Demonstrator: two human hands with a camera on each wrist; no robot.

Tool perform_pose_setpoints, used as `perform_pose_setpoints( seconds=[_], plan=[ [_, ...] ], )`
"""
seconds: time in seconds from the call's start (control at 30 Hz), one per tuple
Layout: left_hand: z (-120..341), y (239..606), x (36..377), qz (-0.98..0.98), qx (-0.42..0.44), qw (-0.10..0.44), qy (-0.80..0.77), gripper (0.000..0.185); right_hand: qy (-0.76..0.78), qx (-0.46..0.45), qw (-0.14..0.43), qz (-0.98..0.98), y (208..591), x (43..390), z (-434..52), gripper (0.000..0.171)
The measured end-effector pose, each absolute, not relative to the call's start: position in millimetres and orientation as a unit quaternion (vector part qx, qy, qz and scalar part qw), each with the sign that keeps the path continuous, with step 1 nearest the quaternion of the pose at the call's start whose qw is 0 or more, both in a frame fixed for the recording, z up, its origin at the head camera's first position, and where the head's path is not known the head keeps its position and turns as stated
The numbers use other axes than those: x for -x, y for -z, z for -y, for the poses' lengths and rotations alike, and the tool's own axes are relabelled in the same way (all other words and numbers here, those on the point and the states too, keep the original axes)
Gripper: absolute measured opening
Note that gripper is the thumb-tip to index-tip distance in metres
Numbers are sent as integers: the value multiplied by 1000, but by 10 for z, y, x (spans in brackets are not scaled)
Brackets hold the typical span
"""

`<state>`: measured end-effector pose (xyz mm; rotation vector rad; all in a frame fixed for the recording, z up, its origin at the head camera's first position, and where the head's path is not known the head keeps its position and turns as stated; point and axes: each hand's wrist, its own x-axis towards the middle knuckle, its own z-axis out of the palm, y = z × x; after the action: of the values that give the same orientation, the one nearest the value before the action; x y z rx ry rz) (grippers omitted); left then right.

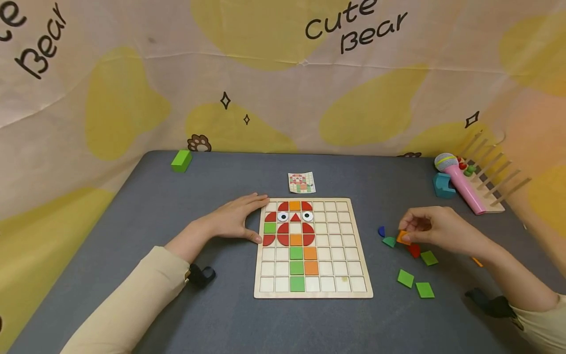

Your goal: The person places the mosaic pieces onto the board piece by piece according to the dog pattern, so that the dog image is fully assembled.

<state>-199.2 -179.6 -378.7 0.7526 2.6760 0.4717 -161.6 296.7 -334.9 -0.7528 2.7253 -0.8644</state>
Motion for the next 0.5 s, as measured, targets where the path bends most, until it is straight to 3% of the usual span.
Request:
perform_pose_setpoints(
  seconds=[0.5],
  plan=[
    [1789,3774,1985,-938,-259,164,-164,105,322,250,127,-904,3450,1600,-2063,15]
  ],
)
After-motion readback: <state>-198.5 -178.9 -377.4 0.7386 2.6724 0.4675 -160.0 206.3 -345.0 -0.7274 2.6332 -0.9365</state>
